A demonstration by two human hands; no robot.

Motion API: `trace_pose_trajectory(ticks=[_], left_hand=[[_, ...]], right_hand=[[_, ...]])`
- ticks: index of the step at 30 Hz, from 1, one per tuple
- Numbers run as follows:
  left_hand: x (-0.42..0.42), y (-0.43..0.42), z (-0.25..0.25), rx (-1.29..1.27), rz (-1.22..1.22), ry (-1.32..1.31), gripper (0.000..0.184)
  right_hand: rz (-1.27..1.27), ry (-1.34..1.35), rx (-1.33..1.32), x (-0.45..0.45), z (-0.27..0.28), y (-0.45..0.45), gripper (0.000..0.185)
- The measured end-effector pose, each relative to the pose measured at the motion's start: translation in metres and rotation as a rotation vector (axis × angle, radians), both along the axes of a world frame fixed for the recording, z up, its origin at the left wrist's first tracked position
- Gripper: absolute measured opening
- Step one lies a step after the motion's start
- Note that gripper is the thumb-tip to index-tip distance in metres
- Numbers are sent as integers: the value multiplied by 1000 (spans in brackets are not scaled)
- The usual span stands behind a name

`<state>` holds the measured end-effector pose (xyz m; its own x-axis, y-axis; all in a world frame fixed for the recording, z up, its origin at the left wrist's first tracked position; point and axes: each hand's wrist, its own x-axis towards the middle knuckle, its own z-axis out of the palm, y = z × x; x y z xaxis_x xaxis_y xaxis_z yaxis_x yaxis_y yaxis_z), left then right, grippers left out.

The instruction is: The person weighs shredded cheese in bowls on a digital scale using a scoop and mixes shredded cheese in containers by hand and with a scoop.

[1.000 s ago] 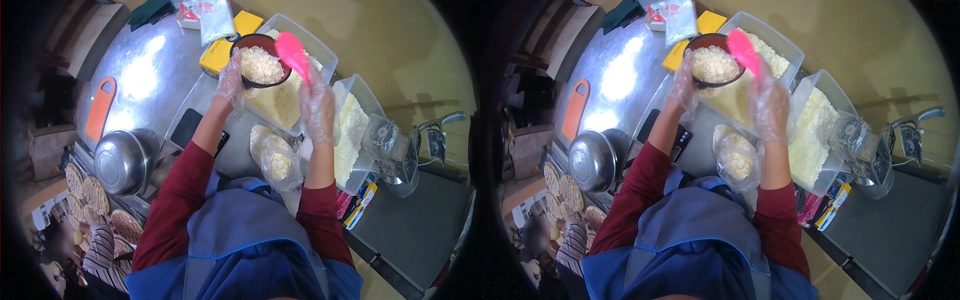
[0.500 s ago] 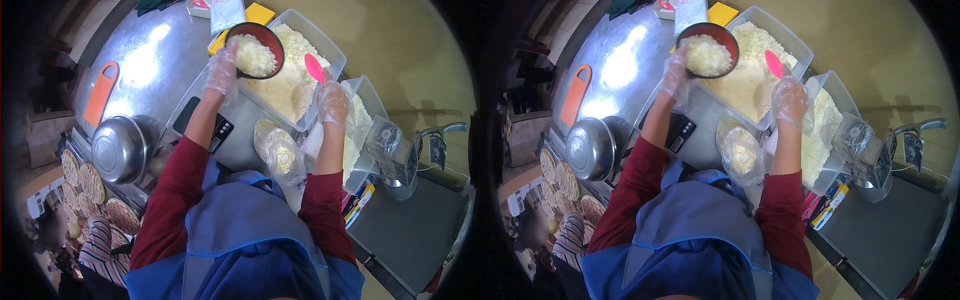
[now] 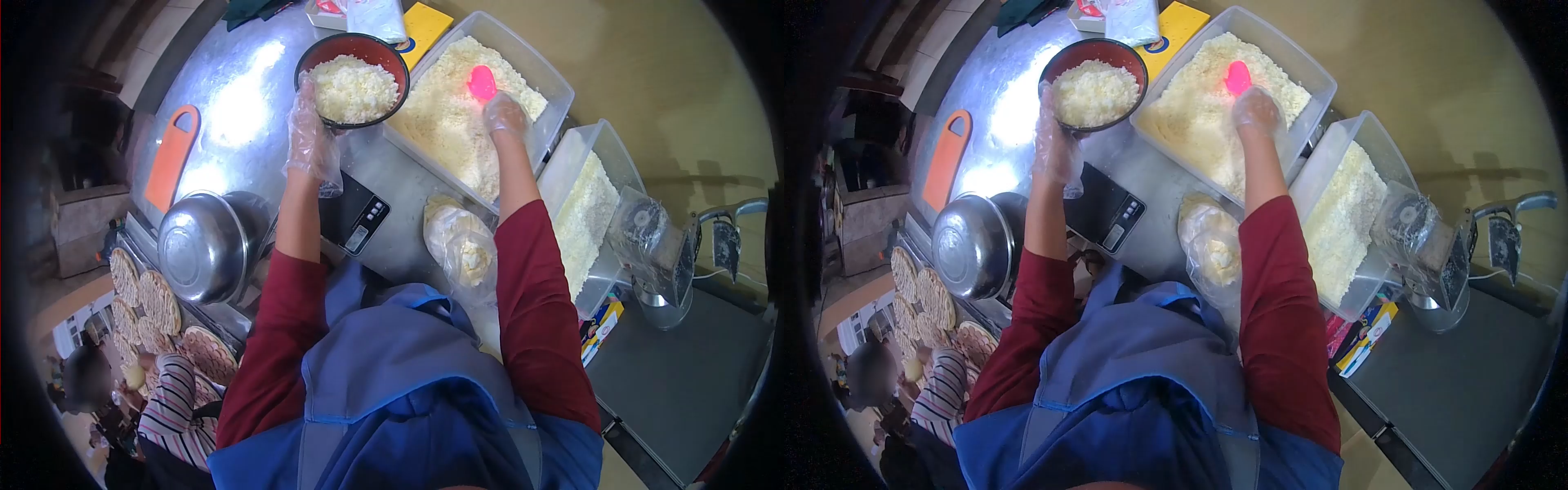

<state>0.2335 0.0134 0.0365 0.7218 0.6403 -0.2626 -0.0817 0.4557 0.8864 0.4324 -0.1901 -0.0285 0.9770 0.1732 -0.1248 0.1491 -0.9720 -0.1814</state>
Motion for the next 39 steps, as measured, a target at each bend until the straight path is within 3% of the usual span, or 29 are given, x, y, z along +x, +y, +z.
trace_pose_trajectory(ticks=[3, 5, 7, 9, 10, 12, 13, 15, 16, 17, 19, 20, 22, 25, 32, 33, 35, 39], left_hand=[[-4, 4, -1, -13, 48, 17, 61], [-8, 10, -9, 26, -9, 85, 59], [-6, 12, -13, 45, -22, 128, 59], [0, 11, -21, 63, -37, 169, 58], [6, 9, -26, 46, -2, 154, 56], [16, -2, -28, -44, 35, 93, 54], [22, -7, -30, -44, 31, 87, 54], [36, -15, -44, 68, -63, 75, 55], [47, -18, -58, 14, -75, 189, 55], [51, -22, -57, 15, -76, 179, 55], [60, -34, -54, 123, -259, 247, 56], [58, -44, -39, -17, -294, 171, 59], [57, -56, -26, -78, -324, 151, 61], [52, -67, -12, -133, -362, 115, 64], [22, -62, 11, -96, -210, 42, 67], [17, -56, 10, -100, -208, 45, 67], [4, -41, 8, -91, -139, -2, 68], [-21, -13, 7, -42, -32, -2, 61]], right_hand=[[65, 13, 36, 3, -19, 22, 28], [87, 186, 240, 21, -65, 29, 25], [235, 112, 318, 43, -112, 10, 19], [26, 527, 827, 43, -114, -10, 19], [28, 523, 825, 33, -98, -12, 19], [-268, 516, 1144, -3, -35, -18, 29], [-268, 509, 1145, -13, -15, -23, 29], [-122, 314, 1119, -27, 16, -34, 44], [-4, 293, 951, -26, 26, -46, 46], [-1, 284, 951, -35, 42, -45, 46], [22, 26, 698, -60, 74, -41, 37], [19, 22, 698, -73, 89, -38, 37], [164, -272, 268, -97, 111, -32, 40], [375, -493, 241, -114, 119, -31, 42], [217, -372, 279, -95, 129, -49, 41], [218, -368, 276, -86, 116, -54, 41], [206, -177, 28, -74, 71, -62, 32], [197, -42, -119, -79, 30, -52, 29]])
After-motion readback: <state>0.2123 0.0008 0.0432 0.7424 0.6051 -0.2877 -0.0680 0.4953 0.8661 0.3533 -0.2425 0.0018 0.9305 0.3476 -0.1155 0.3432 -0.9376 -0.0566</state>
